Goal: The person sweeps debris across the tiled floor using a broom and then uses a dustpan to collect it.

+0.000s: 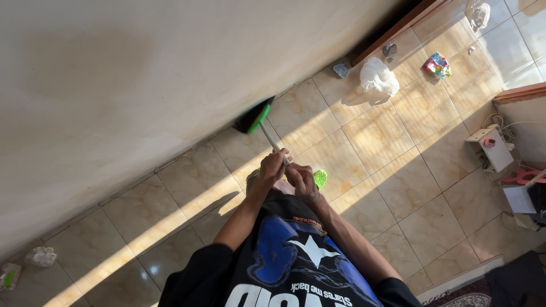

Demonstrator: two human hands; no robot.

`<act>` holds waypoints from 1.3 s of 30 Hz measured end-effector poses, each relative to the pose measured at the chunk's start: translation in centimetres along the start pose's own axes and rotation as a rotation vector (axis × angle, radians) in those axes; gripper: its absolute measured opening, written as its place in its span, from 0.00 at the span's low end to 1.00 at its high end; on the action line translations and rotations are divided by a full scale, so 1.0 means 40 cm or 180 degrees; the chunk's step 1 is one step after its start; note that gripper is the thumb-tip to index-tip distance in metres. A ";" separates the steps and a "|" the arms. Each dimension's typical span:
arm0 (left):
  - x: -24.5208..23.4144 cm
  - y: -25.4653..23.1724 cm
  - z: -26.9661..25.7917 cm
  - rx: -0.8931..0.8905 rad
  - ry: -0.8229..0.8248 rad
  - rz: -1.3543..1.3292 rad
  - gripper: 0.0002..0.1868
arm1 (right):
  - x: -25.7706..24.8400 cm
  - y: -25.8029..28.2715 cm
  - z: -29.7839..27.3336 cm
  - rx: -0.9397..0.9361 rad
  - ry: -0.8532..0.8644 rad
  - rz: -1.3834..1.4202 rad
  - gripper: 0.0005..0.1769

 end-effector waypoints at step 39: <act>-0.012 -0.106 -0.022 0.0092 0.0312 0.0070 0.18 | -0.036 0.068 0.014 0.0844 -0.0288 0.0305 0.18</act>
Point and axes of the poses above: each hand's wrist, its own z-axis towards the middle knuckle, its own x-axis out of the palm, y = z × x, the point moved 8 cm from there along z, towards the middle knuckle, and after that the axes turned 6 degrees about -y, right-handed, at the moved point
